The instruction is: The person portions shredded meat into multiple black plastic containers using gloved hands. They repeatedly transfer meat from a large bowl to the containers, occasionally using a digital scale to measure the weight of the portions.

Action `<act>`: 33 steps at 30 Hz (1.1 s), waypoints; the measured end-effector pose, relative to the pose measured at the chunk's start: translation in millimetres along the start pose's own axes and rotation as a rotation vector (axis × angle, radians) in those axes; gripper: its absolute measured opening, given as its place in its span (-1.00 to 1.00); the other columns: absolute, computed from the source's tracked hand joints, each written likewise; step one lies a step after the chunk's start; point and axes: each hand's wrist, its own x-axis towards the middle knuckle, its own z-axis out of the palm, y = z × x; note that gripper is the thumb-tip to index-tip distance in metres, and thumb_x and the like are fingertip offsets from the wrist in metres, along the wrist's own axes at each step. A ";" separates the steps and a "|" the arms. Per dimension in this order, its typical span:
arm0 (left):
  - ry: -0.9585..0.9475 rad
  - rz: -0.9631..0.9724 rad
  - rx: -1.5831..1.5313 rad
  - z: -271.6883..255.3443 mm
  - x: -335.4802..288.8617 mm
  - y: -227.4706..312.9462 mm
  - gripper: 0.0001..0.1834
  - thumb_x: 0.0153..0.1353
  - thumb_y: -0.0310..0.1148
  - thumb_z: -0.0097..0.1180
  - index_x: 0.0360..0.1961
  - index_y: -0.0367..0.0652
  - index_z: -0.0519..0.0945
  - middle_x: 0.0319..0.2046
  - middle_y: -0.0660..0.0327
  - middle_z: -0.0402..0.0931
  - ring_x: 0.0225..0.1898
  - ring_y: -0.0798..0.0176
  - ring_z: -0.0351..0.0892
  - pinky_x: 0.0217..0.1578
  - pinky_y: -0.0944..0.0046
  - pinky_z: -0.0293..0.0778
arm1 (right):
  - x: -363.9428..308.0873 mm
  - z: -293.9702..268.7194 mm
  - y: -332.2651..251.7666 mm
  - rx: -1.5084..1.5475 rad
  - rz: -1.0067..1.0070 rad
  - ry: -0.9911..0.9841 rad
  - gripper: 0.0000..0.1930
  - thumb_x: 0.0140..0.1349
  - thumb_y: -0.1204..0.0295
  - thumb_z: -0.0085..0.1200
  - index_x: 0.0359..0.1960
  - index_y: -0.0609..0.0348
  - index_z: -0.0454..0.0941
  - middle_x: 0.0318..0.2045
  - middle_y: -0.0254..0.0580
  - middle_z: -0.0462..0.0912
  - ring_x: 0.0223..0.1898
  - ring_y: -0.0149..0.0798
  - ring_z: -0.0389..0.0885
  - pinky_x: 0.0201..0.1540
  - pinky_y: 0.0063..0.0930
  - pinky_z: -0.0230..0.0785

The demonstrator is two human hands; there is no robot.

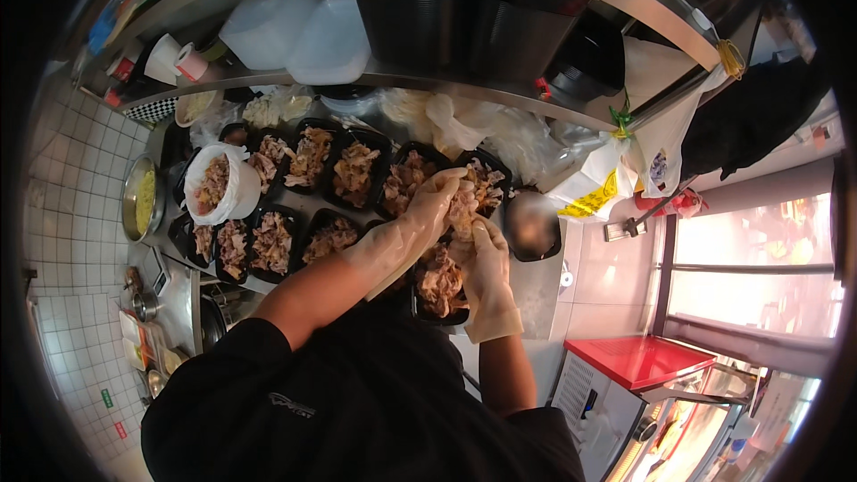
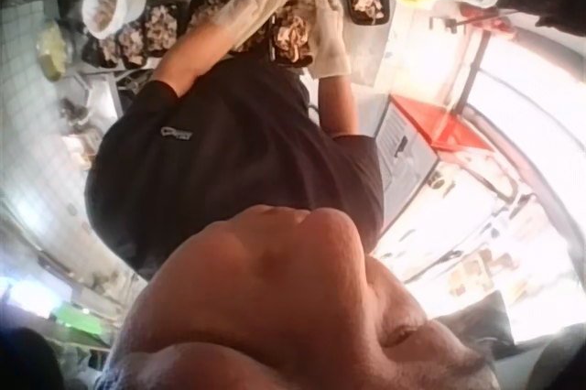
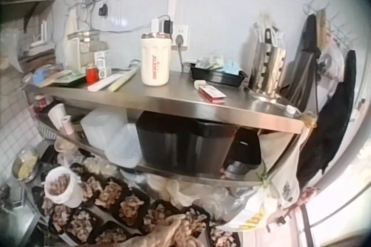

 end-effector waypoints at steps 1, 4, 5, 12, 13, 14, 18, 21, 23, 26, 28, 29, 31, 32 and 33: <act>-0.079 0.003 -0.016 8.9 -9.4 8.6 -0.61 0.69 -0.22 0.07 0.40 -0.12 0.54 0.05 0.21 0.67 -0.08 0.32 0.70 -0.16 0.23 0.68 | -2.4 4.8 -3.6 0.105 -0.034 0.004 -0.76 0.64 0.35 0.10 0.19 0.16 0.65 -0.14 -0.18 0.78 -0.36 -0.32 0.78 -0.36 -0.44 0.69; -0.168 -0.090 0.233 20.7 -53.3 43.9 -0.63 0.70 -0.25 0.02 0.41 -0.05 0.53 0.18 0.29 0.64 0.08 0.31 0.71 0.09 0.17 0.73 | -7.9 9.2 -25.7 -0.062 -0.223 0.092 -0.85 0.60 0.47 0.16 0.07 0.17 0.71 -0.19 -0.30 0.78 -0.34 -0.42 0.76 -0.37 -0.56 0.65; -0.212 -0.102 0.307 21.8 -62.3 51.5 -0.64 0.70 -0.25 0.02 0.41 -0.04 0.54 0.21 0.30 0.63 0.11 0.30 0.71 0.14 0.15 0.73 | -2.8 3.1 -26.5 -0.104 -0.312 0.045 -0.85 0.59 0.47 0.17 0.06 0.17 0.73 -0.19 -0.32 0.78 -0.34 -0.44 0.76 -0.37 -0.57 0.63; -0.535 0.087 0.702 6.0 -118.8 117.1 -0.40 0.52 -0.63 0.04 0.56 -0.17 0.40 0.41 0.17 0.49 0.40 0.31 0.49 0.34 0.25 0.54 | -24.1 48.2 -39.5 -0.398 -0.514 0.019 -0.73 0.64 0.33 0.11 0.13 0.26 0.69 -0.09 -0.38 0.72 -0.15 -0.49 0.63 -0.03 -0.55 0.53; -0.506 0.101 0.709 0.0 -123.3 117.9 -0.36 0.49 -0.66 0.03 0.57 -0.19 0.37 0.43 0.15 0.47 0.42 0.30 0.46 0.36 0.25 0.50 | -36.5 62.6 -40.4 -0.404 -0.505 0.050 -0.72 0.63 0.32 0.13 0.13 0.27 0.71 -0.07 -0.34 0.73 -0.14 -0.49 0.63 -0.03 -0.55 0.53; -0.477 0.115 0.715 -6.5 -127.4 115.9 -0.33 0.45 -0.70 0.01 0.58 -0.21 0.35 0.45 0.13 0.44 0.44 0.29 0.43 0.38 0.25 0.47 | -48.6 78.4 -37.9 -0.409 -0.497 0.081 -0.71 0.62 0.30 0.16 0.13 0.28 0.72 -0.05 -0.30 0.74 -0.12 -0.48 0.64 -0.03 -0.55 0.53; -0.382 0.376 0.818 -18.3 -146.3 127.1 -0.25 0.38 -0.76 0.05 0.60 -0.30 0.27 0.50 0.04 0.39 0.52 0.22 0.37 0.50 0.26 0.31 | -81.6 114.2 -14.6 -0.156 -0.531 0.024 -0.58 0.57 0.28 0.24 0.28 0.33 0.64 -0.06 -0.20 0.75 -0.09 -0.43 0.65 0.02 -0.53 0.52; -0.330 0.559 0.915 -28.7 -158.1 134.9 -0.24 0.36 -0.75 0.12 0.59 -0.28 0.29 0.50 -0.06 0.40 0.54 0.12 0.39 0.51 0.20 0.31 | -98.6 125.4 -3.6 -0.597 -0.531 0.043 -0.38 0.39 0.24 0.37 0.40 0.33 0.57 -0.10 -0.23 0.78 -0.08 -0.42 0.72 0.02 -0.43 0.57; -0.335 0.639 0.946 -40.9 -159.0 133.9 -0.25 0.37 -0.75 0.13 0.58 -0.26 0.31 0.50 -0.08 0.41 0.53 0.09 0.41 0.51 0.18 0.33 | -95.0 131.2 8.5 -0.795 -0.571 0.132 -0.46 0.42 0.33 0.33 0.36 0.34 0.60 -0.05 -0.17 0.80 -0.05 -0.41 0.73 0.03 -0.43 0.57; -0.295 0.570 0.890 -32.3 -174.9 148.0 -0.28 0.39 -0.64 0.22 0.55 -0.23 0.33 0.41 -0.10 0.49 0.39 0.06 0.57 0.35 0.16 0.51 | -85.1 126.4 18.7 -0.519 -0.635 0.042 -0.55 0.48 0.44 0.23 0.35 0.32 0.61 -0.02 -0.18 0.81 -0.04 -0.39 0.74 0.03 -0.43 0.58; -0.278 0.511 0.849 -38.8 -176.4 152.8 -0.26 0.39 -0.60 0.25 0.56 -0.21 0.31 0.38 -0.12 0.53 0.34 0.07 0.62 0.29 0.16 0.56 | -95.0 137.6 14.9 -0.519 -0.573 0.023 -0.62 0.51 0.50 0.16 0.31 0.32 0.64 -0.06 -0.23 0.82 -0.07 -0.38 0.74 0.03 -0.42 0.59; -0.284 0.470 0.830 -45.3 -171.4 151.0 -0.25 0.39 -0.61 0.24 0.57 -0.20 0.30 0.38 -0.12 0.53 0.35 0.07 0.61 0.30 0.17 0.54 | -100.3 142.7 12.5 -0.519 -0.541 0.014 -0.64 0.52 0.53 0.12 0.29 0.33 0.66 -0.08 -0.25 0.83 -0.08 -0.37 0.74 0.02 -0.42 0.60; -0.310 0.445 0.868 -44.8 -170.3 155.8 -0.24 0.40 -0.63 0.19 0.60 -0.20 0.26 0.41 -0.11 0.49 0.37 0.09 0.58 0.36 0.16 0.49 | -106.9 148.8 11.6 -0.598 -0.490 0.086 -0.66 0.52 0.47 0.13 0.25 0.28 0.70 -0.14 -0.20 0.85 -0.12 -0.29 0.79 -0.01 -0.36 0.62; -0.324 0.464 0.923 -42.8 -171.1 157.5 -0.23 0.41 -0.65 0.15 0.61 -0.21 0.23 0.43 -0.09 0.46 0.39 0.09 0.56 0.40 0.14 0.46 | -108.7 150.2 11.7 -0.637 -0.464 0.123 -0.67 0.51 0.44 0.14 0.23 0.25 0.71 -0.17 -0.17 0.87 -0.14 -0.25 0.82 -0.03 -0.33 0.63; -0.338 0.480 0.979 -39.8 -172.9 159.3 -0.23 0.42 -0.66 0.11 0.63 -0.22 0.20 0.46 -0.08 0.43 0.40 0.10 0.54 0.44 0.12 0.43 | -109.5 149.6 13.2 -0.777 -0.553 0.169 -0.66 0.50 0.40 0.14 0.21 0.20 0.73 -0.19 -0.11 0.87 -0.15 -0.18 0.83 -0.05 -0.28 0.64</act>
